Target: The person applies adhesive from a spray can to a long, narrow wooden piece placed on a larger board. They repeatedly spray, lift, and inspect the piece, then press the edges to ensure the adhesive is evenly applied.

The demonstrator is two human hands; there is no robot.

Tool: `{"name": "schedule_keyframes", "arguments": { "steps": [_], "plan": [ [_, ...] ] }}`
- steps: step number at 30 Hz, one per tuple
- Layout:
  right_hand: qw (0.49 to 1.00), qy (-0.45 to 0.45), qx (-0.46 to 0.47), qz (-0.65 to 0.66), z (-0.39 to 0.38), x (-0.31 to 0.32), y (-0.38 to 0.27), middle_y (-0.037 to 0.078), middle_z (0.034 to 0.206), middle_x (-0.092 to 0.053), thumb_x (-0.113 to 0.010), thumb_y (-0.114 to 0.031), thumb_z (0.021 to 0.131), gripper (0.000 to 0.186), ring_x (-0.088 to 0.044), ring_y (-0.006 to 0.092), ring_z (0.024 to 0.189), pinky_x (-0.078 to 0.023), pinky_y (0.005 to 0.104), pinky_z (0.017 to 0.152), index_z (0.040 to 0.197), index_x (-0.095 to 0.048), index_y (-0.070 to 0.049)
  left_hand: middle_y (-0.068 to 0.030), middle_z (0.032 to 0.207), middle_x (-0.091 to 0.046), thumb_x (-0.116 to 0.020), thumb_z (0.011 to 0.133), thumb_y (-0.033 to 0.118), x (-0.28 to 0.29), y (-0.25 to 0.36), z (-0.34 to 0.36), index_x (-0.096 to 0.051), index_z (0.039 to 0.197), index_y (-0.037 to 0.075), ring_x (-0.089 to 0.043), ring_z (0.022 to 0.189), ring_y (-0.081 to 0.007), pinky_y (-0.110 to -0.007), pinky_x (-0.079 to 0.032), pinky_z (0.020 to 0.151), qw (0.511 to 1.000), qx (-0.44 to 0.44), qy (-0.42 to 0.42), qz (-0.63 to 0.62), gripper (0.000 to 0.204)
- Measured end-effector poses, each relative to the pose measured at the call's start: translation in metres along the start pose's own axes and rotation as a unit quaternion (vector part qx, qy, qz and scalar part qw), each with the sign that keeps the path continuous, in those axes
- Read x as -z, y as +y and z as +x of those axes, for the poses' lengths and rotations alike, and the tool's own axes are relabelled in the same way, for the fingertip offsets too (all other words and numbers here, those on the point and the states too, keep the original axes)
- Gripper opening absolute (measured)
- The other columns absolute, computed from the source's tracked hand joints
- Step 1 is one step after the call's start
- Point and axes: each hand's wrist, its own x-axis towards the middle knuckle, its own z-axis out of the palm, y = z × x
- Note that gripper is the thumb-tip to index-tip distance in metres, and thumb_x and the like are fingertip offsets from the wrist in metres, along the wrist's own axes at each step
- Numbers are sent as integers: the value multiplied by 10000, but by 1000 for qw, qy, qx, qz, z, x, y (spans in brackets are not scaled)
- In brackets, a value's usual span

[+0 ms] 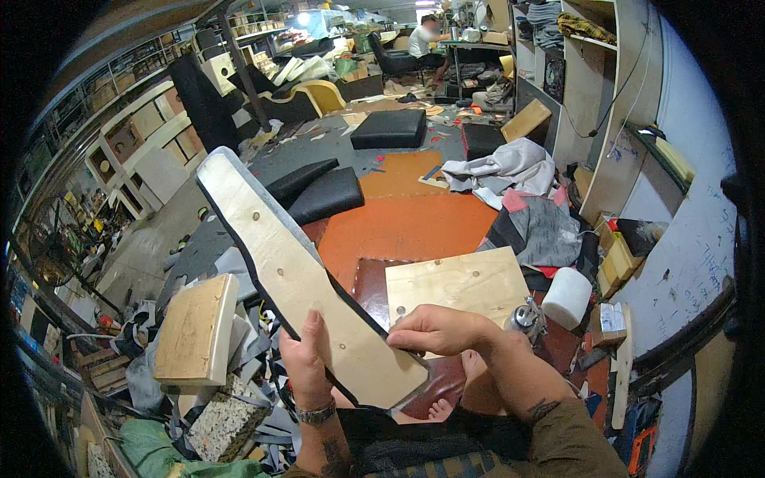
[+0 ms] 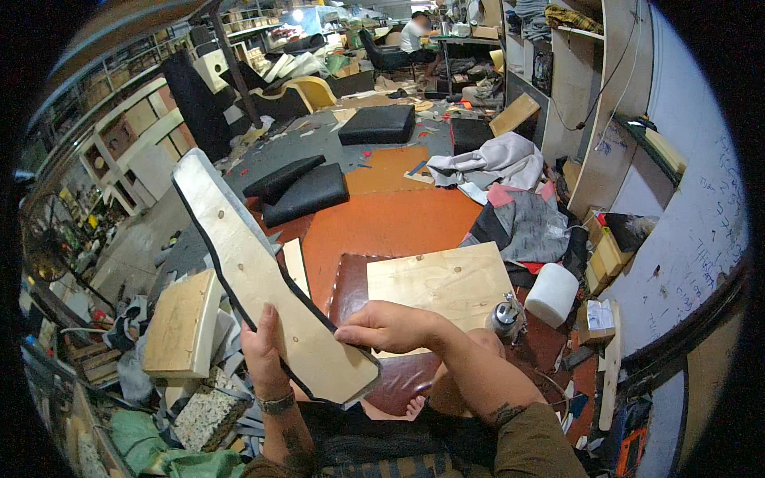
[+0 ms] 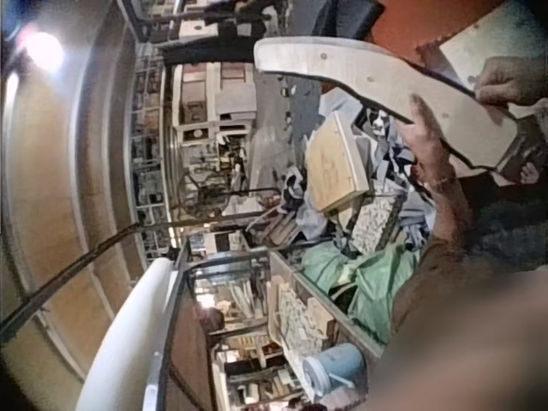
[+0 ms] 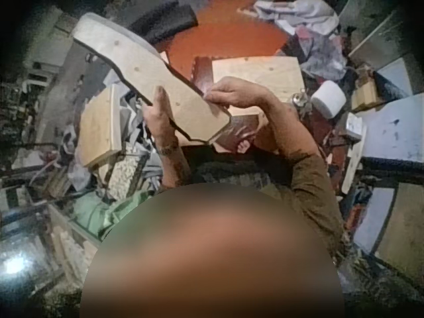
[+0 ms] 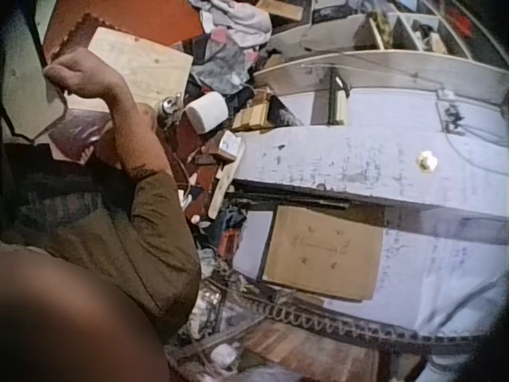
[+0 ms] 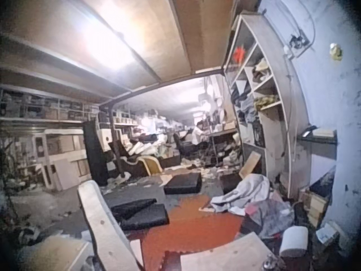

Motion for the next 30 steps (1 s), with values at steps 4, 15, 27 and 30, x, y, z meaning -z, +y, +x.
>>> {"name": "schedule_keyframes", "arguments": {
  "steps": [4, 15, 27, 30],
  "plan": [
    [985, 11, 50, -167, 3, -1, 1, 162, 744, -665, -607, -348, 1089, 414, -604, 228, 676, -509, 396, 686, 921, -708, 17, -132, 1252, -706, -700, 1046, 201, 2, 0, 1, -594, 1348, -57, -687, 1099, -210, -359, -537, 979, 997, -33, 21, 69, 411],
    [997, 38, 34, -63, 7, -8, 5, 97, 663, -611, -687, -333, 1054, 403, -532, 117, 667, -489, 372, 642, 902, -718, 39, -121, 1250, -697, -717, 1037, 206, 4, -10, -5, -577, 1365, -37, -681, 1096, -208, -352, -533, 980, 997, -36, 16, 72, 431],
    [994, 11, 16, 111, 19, 5, 22, -29, 705, -577, -616, -528, 1071, 537, -506, 104, 662, -456, 311, 635, 822, -677, -56, -106, 1248, -691, -749, 1017, 226, -9, 6, 30, -586, 1341, -19, -667, 1072, -192, -341, -534, 960, 994, -82, 26, 72, 437],
    [944, 132, -56, 297, 27, 11, 16, -27, 768, -597, -388, -615, 1125, 605, -558, 129, 710, -472, 281, 697, 891, -669, -133, -85, 1223, -704, -749, 1021, 309, -33, -13, 26, -604, 1343, -19, -665, 1049, -169, -322, -534, 927, 989, -80, -21, 125, 482]
  ]
}}
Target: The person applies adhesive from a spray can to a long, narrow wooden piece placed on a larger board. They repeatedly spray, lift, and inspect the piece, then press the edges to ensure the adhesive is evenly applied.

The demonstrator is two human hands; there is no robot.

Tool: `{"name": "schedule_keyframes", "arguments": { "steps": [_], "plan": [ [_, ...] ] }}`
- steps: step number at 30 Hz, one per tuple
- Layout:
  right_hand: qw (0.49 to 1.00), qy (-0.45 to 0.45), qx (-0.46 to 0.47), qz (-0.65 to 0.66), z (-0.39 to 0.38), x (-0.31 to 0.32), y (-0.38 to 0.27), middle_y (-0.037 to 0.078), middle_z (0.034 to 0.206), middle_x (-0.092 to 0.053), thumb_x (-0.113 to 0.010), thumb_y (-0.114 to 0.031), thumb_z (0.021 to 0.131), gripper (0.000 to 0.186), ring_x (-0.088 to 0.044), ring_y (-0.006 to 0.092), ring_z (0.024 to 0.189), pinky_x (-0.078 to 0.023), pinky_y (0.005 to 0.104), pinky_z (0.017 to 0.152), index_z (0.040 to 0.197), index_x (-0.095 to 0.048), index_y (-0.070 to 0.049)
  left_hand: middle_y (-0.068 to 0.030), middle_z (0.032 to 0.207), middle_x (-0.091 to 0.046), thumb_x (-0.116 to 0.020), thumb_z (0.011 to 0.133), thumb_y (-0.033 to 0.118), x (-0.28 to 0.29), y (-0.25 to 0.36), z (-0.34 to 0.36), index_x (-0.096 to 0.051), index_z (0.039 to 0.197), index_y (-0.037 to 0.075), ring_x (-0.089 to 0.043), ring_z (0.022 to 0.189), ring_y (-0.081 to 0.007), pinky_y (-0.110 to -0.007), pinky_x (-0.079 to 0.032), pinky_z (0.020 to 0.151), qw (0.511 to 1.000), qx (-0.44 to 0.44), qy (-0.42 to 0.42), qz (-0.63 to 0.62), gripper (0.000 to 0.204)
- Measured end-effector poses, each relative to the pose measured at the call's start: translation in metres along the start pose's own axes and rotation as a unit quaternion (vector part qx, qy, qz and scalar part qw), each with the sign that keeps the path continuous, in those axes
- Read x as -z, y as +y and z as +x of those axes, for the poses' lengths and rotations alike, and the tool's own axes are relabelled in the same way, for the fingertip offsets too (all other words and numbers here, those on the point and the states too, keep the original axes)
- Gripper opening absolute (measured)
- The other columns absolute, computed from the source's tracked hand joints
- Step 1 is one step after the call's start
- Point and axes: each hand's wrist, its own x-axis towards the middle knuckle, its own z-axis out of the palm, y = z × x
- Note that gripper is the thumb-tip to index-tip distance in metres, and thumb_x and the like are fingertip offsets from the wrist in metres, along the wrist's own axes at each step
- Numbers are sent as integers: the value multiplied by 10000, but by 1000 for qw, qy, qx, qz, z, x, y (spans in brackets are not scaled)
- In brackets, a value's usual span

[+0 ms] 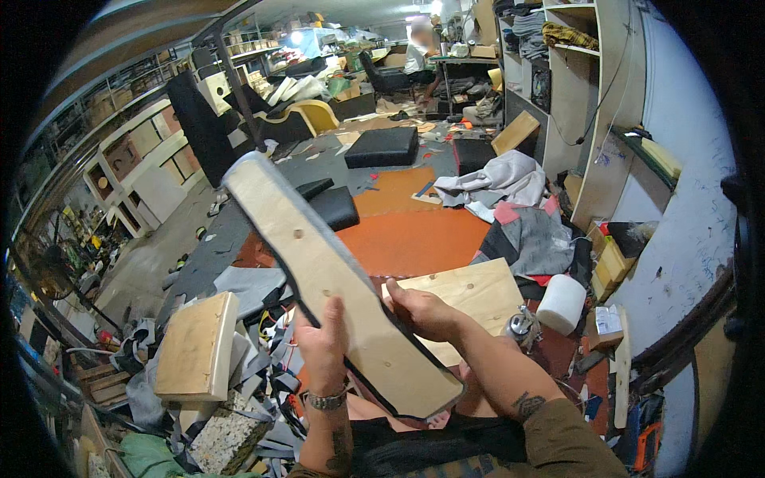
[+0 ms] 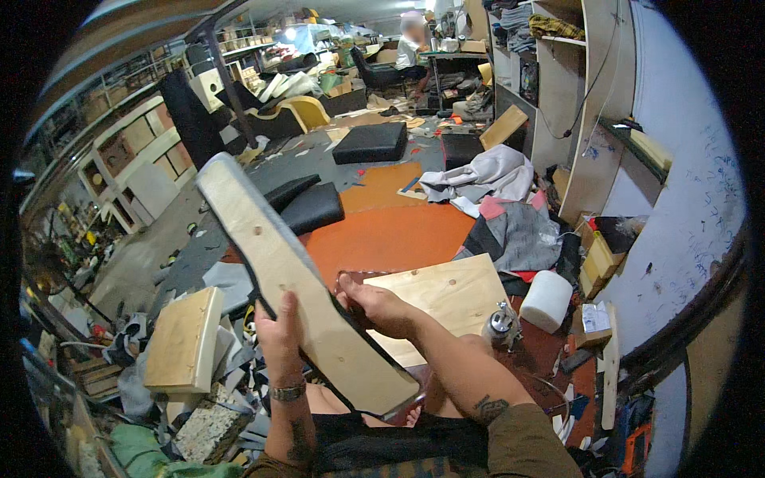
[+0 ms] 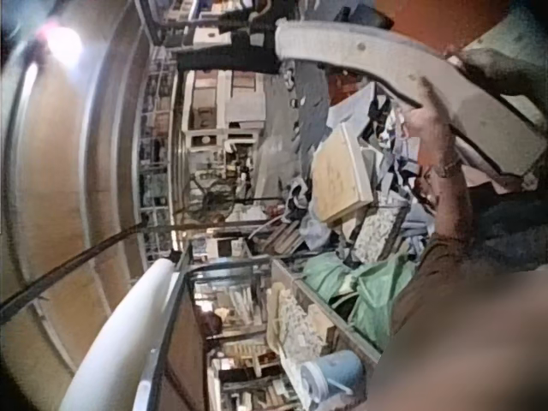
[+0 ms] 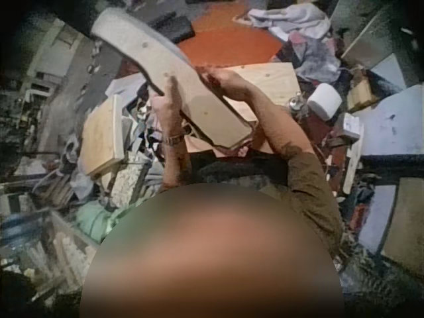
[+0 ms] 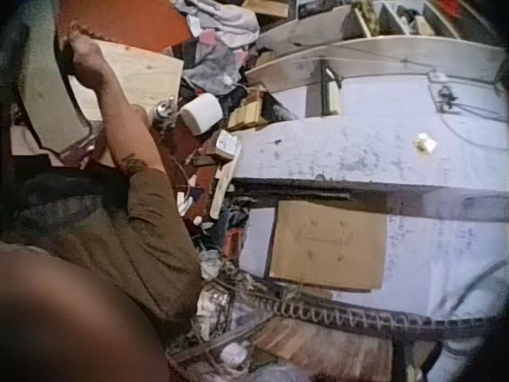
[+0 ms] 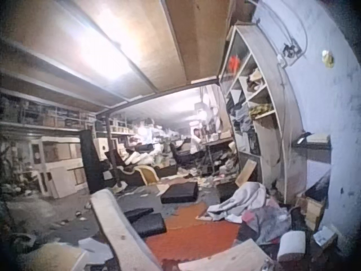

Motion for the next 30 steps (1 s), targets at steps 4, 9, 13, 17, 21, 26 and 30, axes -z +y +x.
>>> {"name": "schedule_keyframes", "arguments": {
  "steps": [4, 9, 13, 17, 21, 26, 30],
  "plan": [
    [978, 86, 40, 186, -1, -1, -10, 41, 936, -739, -385, -565, 1142, 627, -681, 180, 837, -552, 345, 797, 1073, -754, -63, -82, 1185, -716, -773, 1003, 245, -34, -8, -14, -620, 1291, -4, -674, 1025, -154, -313, -546, 900, 996, 42, -65, -49, 411],
    [984, 102, 135, -55, -2, 16, -9, 129, 1023, -791, -385, -514, 1153, 617, -745, 289, 870, -580, 421, 806, 1141, -766, -30, -102, 1191, -723, -759, 1004, 166, -44, -10, -16, -609, 1296, -12, -695, 1035, -163, -314, -568, 900, 994, 62, -76, -49, 373],
    [861, 181, 174, -442, 1, 26, -6, 249, 938, -753, -430, -462, 1139, 537, -734, 411, 849, -564, 484, 753, 1095, -748, -32, -101, 1172, -729, -759, 1002, 151, -42, -13, -19, -616, 1289, -10, -696, 1027, -160, -316, -569, 901, 996, 50, -56, -37, 359],
    [813, 180, 188, -521, -5, 14, -4, 288, 874, -694, -446, -437, 1120, 498, -690, 477, 830, -541, 537, 735, 1042, -711, -23, -81, 1157, -732, -762, 1007, 182, -34, -8, -17, -640, 1274, 1, -687, 991, -144, -304, -556, 875, 998, 33, -38, -26, 345],
    [827, 113, 229, -501, -12, -2, -2, 272, 838, -680, -422, -438, 1125, 513, -660, 502, 819, -518, 550, 740, 983, -677, -15, -73, 1139, -731, -746, 1022, 181, -13, 3, -2, -635, 1265, -13, -681, 996, -147, -301, -541, 867, 998, 42, 21, -41, 330],
    [875, 53, 196, -439, -14, -1, 1, 212, 726, -597, -481, -427, 1125, 500, -612, 305, 701, -495, 438, 692, 913, -634, -1, -80, 1196, -721, -781, 1003, 231, -5, 1, -5, -632, 1293, -3, -671, 1025, -163, -309, -531, 920, 997, -16, 37, -70, 402],
    [959, 5, 159, -235, -11, 1, 4, 133, 701, -557, -566, -409, 1105, 469, -508, 140, 698, -452, 349, 656, 921, -665, 11, -85, 1206, -722, -784, 997, 196, -3, -2, -9, -605, 1327, -9, -683, 1042, -171, -319, -541, 956, 998, 58, -31, -17, 427]
  ]
}}
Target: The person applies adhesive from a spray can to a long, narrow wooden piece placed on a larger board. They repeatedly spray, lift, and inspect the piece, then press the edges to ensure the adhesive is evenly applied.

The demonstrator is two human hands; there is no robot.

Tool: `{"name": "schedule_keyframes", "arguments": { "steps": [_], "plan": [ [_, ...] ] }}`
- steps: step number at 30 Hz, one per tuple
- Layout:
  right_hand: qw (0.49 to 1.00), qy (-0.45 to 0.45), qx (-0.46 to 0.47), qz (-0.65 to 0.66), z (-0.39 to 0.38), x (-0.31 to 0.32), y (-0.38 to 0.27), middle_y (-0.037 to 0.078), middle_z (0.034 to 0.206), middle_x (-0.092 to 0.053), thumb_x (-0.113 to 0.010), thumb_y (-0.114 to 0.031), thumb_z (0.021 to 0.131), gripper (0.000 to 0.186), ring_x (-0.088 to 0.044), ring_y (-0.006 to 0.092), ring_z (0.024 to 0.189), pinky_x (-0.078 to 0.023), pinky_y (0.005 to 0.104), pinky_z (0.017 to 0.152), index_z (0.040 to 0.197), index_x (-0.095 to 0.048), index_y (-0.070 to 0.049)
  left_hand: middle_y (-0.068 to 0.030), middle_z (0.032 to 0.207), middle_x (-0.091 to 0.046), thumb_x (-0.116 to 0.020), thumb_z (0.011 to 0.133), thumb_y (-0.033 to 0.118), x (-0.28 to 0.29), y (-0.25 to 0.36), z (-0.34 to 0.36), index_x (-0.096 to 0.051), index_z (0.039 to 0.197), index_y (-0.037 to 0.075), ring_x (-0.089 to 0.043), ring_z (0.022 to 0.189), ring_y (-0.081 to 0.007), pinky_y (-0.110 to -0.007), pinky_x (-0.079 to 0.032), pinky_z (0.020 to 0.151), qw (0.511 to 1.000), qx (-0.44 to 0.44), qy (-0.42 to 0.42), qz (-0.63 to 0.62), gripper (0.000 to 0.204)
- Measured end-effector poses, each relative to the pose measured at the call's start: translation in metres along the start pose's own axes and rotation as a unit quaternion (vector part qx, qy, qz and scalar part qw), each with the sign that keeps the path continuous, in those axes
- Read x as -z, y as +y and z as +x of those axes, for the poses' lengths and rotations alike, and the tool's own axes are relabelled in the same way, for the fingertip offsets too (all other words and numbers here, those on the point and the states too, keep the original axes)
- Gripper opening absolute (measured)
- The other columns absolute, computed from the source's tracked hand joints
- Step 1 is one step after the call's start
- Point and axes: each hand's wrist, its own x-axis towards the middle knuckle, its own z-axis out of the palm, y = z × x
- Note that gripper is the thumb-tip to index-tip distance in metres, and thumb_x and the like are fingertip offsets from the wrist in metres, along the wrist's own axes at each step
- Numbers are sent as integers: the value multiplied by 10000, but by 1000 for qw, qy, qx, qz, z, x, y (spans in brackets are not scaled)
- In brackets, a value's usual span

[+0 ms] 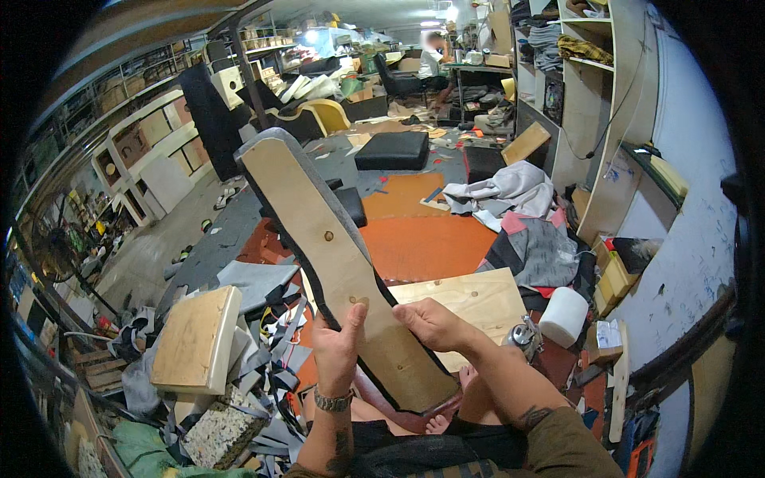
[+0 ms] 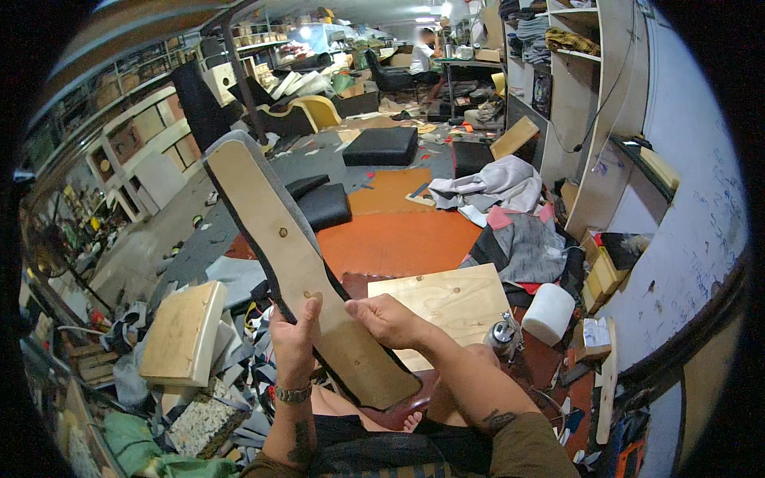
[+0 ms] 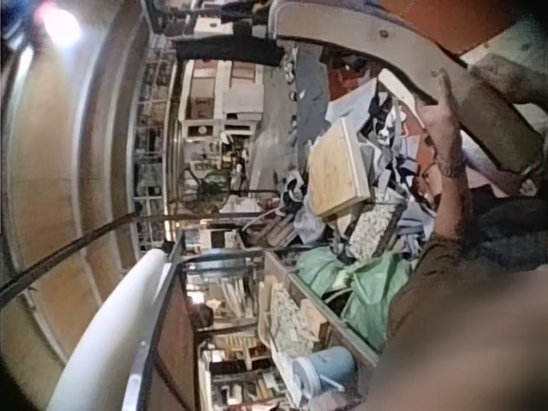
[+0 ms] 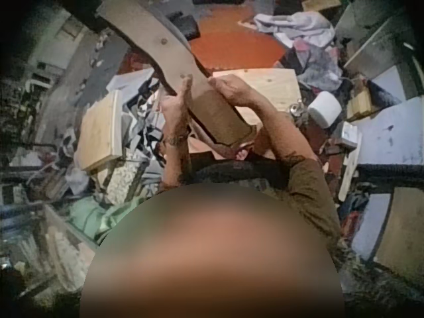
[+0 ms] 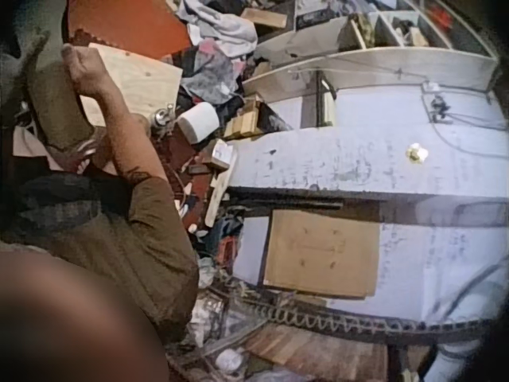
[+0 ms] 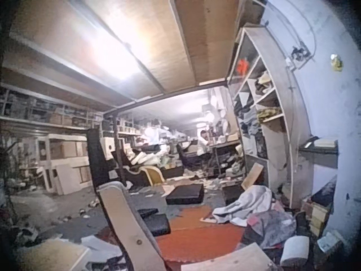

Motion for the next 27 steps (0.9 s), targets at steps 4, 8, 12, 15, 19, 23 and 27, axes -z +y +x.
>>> {"name": "schedule_keyframes", "arguments": {
  "steps": [4, 8, 12, 15, 19, 23, 27],
  "plan": [
    [971, -54, 7, -233, 2, 9, 4, 61, 709, -587, -604, -400, 1099, 480, -504, 143, 687, -452, 348, 658, 854, -656, 10, -79, 1188, -729, -764, 1009, 178, 8, 9, 17, -608, 1323, -5, -688, 1004, -146, -297, -555, 900, 998, -31, -4, -54, 396],
    [988, -58, 47, -136, 7, 6, 17, 13, 763, -644, -599, -447, 1093, 508, -546, 128, 703, -470, 344, 651, 917, -713, 16, -51, 1099, -743, -744, 1023, 185, 7, 14, 22, -638, 1247, 20, -687, 896, -100, -257, -550, 756, 997, -32, 24, -63, 297],
    [999, 28, -29, 34, 20, 4, 25, 43, 805, -660, -270, -679, 1117, 836, -601, 148, 767, -506, 334, 719, 984, -742, -2, -15, 1067, -723, -712, 1050, 200, -13, 4, 9, -635, 1255, 29, -650, 882, -78, -249, -525, 747, 999, -27, -4, -30, 278],
    [991, 128, 26, 33, 25, 5, 18, 57, 848, -693, -231, -641, 1136, 818, -627, 171, 784, -516, 380, 724, 976, -723, -7, -28, 1073, -720, -728, 1045, 228, -34, -8, 4, -621, 1279, 13, -659, 920, -98, -267, -541, 808, 997, -48, -48, -32, 335],
    [984, 150, 88, 39, 26, 10, 0, 134, 815, -728, -289, -487, 1178, 665, -683, 270, 718, -533, 425, 684, 932, -691, -18, -19, 1009, -714, -753, 1030, 253, -41, -10, 7, -637, 1229, 10, -644, 843, -79, -260, -532, 745, 996, -50, -76, -8, 334],
    [914, 211, 188, -292, 26, 14, -13, 215, 724, -673, -437, -354, 1149, 467, -673, 409, 641, -537, 477, 592, 912, -673, -29, 0, 858, -672, -744, 1037, 212, -39, -5, 11, -611, 1094, 32, -606, 701, -54, -237, -498, 618, 996, -67, -61, 10, 231],
    [855, 242, 215, -405, 28, 4, -12, 221, 679, -631, -524, -333, 1103, 405, -664, 444, 638, -521, 534, 568, 849, -642, -40, -4, 868, -679, -738, 1041, 203, -37, -2, 7, -614, 1091, 37, -612, 707, -56, -240, -499, 617, 998, -67, -9, -13, 212]
  ]
}}
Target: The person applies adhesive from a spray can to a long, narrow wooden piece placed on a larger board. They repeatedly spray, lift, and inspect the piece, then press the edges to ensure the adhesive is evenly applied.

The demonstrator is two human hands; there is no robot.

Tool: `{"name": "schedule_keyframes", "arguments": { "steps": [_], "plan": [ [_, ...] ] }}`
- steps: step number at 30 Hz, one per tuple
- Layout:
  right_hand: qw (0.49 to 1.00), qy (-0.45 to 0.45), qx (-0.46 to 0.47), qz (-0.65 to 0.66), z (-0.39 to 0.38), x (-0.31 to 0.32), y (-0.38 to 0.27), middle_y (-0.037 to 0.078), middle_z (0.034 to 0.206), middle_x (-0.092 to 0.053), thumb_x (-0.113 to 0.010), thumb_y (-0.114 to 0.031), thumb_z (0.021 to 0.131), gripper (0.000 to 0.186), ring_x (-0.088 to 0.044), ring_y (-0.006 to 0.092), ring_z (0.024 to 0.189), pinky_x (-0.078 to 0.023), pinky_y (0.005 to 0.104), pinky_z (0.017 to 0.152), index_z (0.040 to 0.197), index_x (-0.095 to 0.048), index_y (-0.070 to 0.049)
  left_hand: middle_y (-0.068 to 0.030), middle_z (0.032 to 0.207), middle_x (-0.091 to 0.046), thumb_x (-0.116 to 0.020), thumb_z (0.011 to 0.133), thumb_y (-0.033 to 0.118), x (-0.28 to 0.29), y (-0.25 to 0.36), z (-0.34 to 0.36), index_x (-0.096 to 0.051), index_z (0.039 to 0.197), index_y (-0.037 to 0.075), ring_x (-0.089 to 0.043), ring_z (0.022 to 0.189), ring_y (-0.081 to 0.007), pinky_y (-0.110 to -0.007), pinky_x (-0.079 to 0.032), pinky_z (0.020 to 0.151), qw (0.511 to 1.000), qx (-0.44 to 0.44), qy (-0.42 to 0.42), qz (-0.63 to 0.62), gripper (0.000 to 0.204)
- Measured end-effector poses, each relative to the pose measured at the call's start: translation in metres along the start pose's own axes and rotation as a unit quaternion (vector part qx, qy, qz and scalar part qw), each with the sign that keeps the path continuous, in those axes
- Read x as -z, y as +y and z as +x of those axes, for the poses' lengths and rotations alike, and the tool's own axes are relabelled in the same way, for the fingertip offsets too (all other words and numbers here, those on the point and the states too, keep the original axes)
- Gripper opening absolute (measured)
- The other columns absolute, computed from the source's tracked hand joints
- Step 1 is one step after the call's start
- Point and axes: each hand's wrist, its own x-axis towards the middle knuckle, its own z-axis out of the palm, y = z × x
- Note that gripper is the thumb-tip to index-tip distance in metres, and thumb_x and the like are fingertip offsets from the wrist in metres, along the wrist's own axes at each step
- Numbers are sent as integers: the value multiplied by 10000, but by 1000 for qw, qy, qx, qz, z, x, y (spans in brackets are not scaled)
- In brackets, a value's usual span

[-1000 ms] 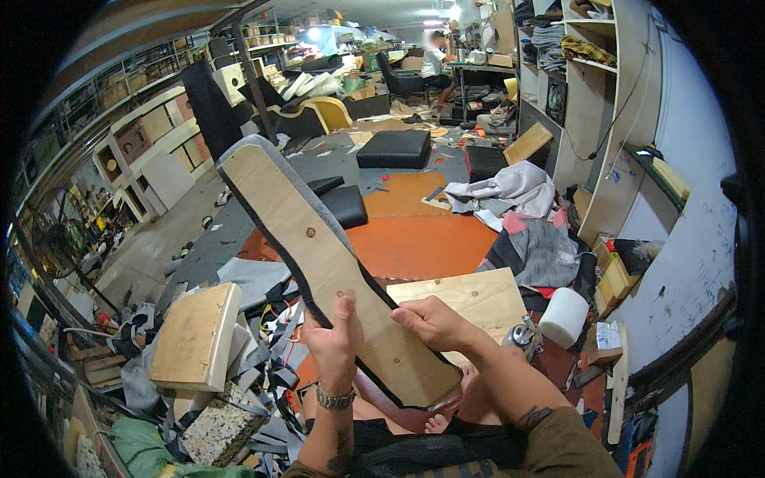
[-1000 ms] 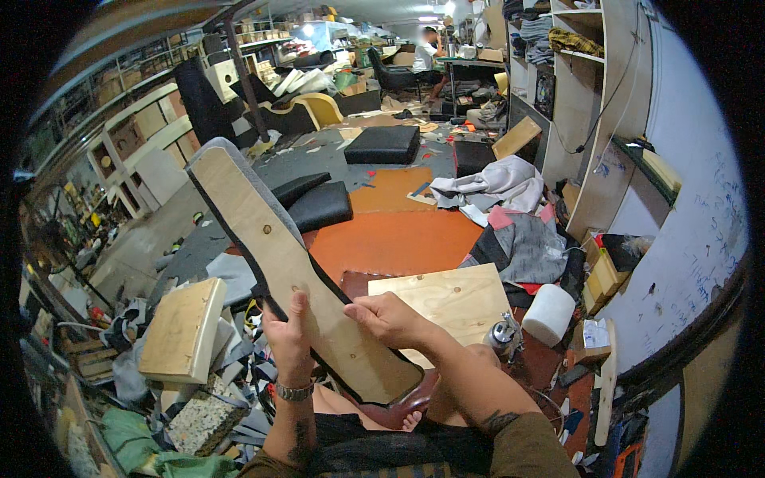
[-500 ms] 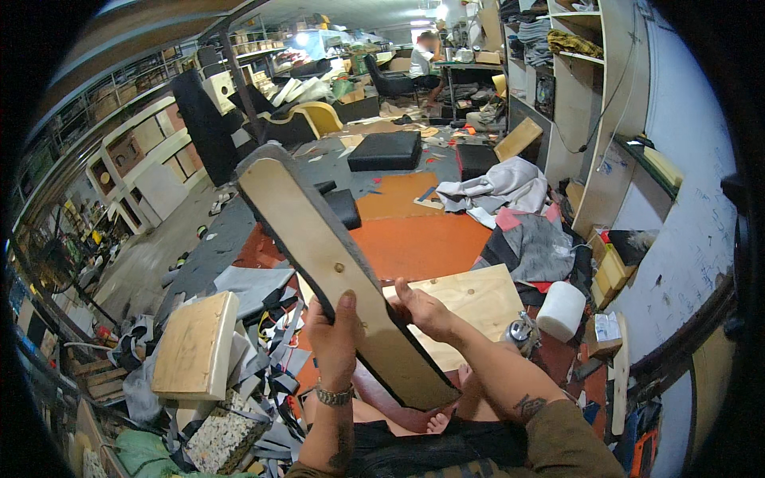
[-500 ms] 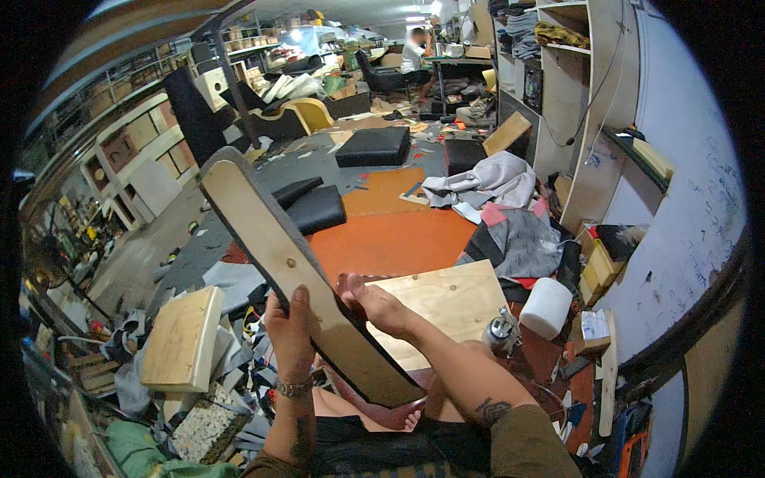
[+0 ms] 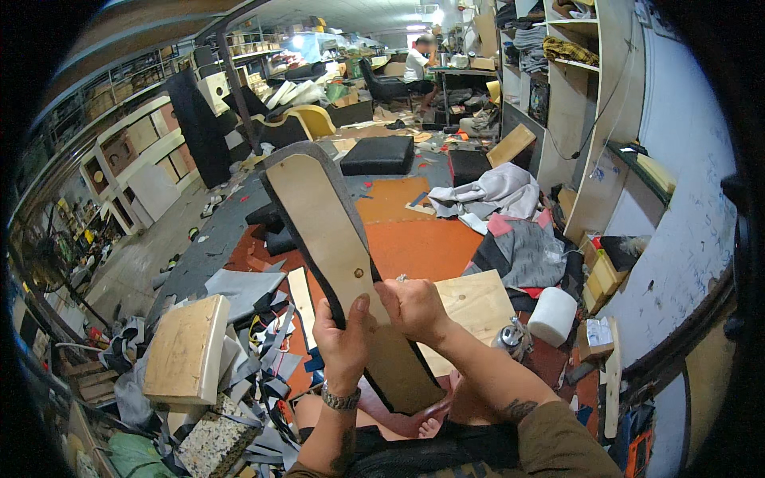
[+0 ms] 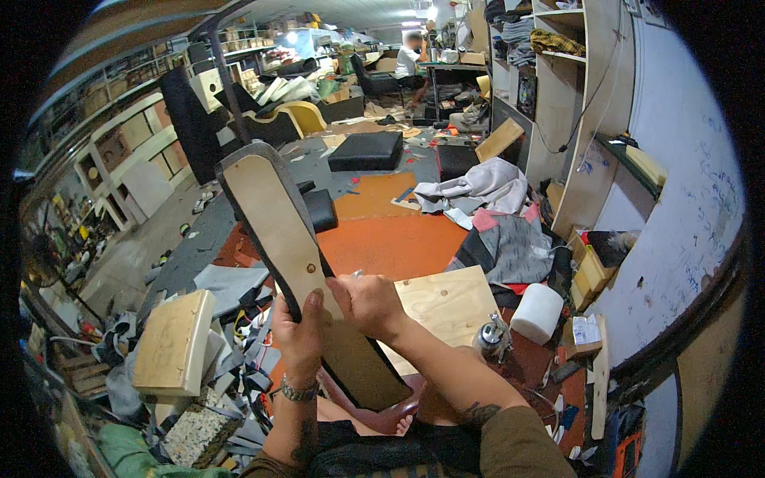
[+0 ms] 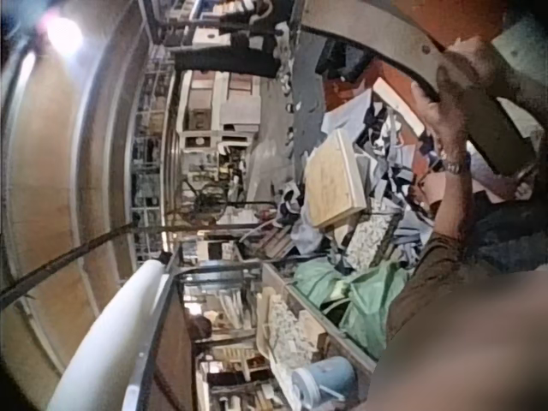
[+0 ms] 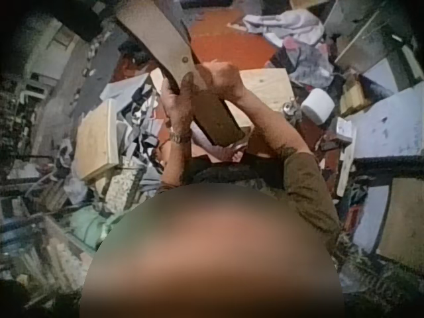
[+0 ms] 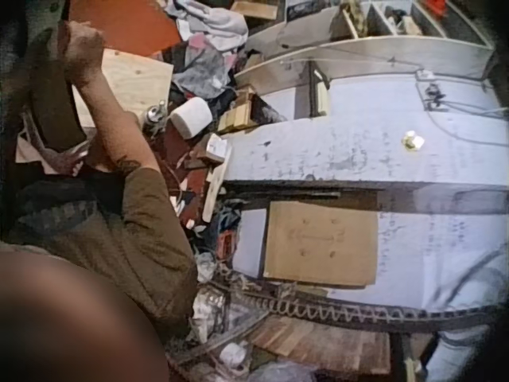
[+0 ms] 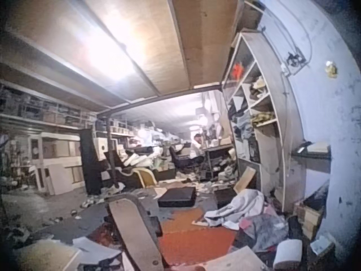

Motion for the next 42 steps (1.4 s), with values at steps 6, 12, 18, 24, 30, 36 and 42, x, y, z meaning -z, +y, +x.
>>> {"name": "schedule_keyframes", "arguments": {
  "steps": [6, 12, 18, 24, 30, 36, 42],
  "plan": [
    [998, -60, -3, 3, -7, -19, -11, 219, 682, -635, -549, -392, 1090, 454, -669, 450, 672, -521, 544, 601, 792, -599, -54, 20, 956, -691, -747, 1034, 237, 21, 8, 7, -658, 1127, 53, -593, 792, -54, -237, -485, 686, 996, -30, 85, 1, 224],
    [990, -126, 5, 70, -19, -15, -1, 219, 707, -632, -609, -444, 1059, 483, -661, 435, 686, -508, 496, 611, 789, -604, -44, -33, 1085, -715, -702, 1059, 226, 38, 20, 7, -662, 1206, 12, -644, 934, -102, -281, -526, 803, 999, 12, 48, 4, 262],
    [950, -179, 2, 257, -31, -15, -4, 125, 649, -570, -616, -459, 1071, 531, -559, 258, 606, -453, 400, 601, 770, -610, -21, -34, 1069, -719, -669, 1072, 199, 54, 28, 16, -665, 1179, 6, -656, 924, -117, -297, -532, 817, 999, -7, 52, -2, 220],
    [913, -107, -145, 367, -25, -8, -4, 69, 699, -578, -229, -623, 1141, 823, -534, 197, 706, -495, 379, 754, 893, -669, 26, -48, 1034, -731, -742, 1026, 232, 22, 10, -10, -650, 1175, 19, -665, 920, -113, -281, -526, 803, 997, -18, -77, 4, 276],
    [965, 25, -47, 256, -23, 10, -1, 135, 760, -684, -298, -372, 1186, 590, -647, 227, 684, -516, 380, 676, 982, -686, 23, -72, 1044, -739, -763, 1021, 244, -9, -7, -18, -634, 1209, -25, -687, 934, -137, -295, -546, 829, 990, 5, -140, 3, 352],
    [996, 72, 1, 53, -16, 9, -2, 203, 645, -601, -539, -245, 1093, 360, -630, 400, 568, -484, 464, 533, 829, -640, -22, -55, 1021, -731, -757, 1027, 265, -10, -4, -12, -648, 1183, -12, -673, 921, -117, -278, -537, 802, 993, -68, -96, 24, 336],
    [999, 39, 24, 17, -25, -9, -18, 222, 612, -572, -618, -281, 1053, 340, -645, 434, 591, -491, 509, 533, 807, -579, -50, -36, 975, -722, -760, 1024, 256, 4, 20, -5, -664, 1142, 17, -654, 884, -105, -278, -531, 771, 997, -71, -13, 4, 284]
  ]
}}
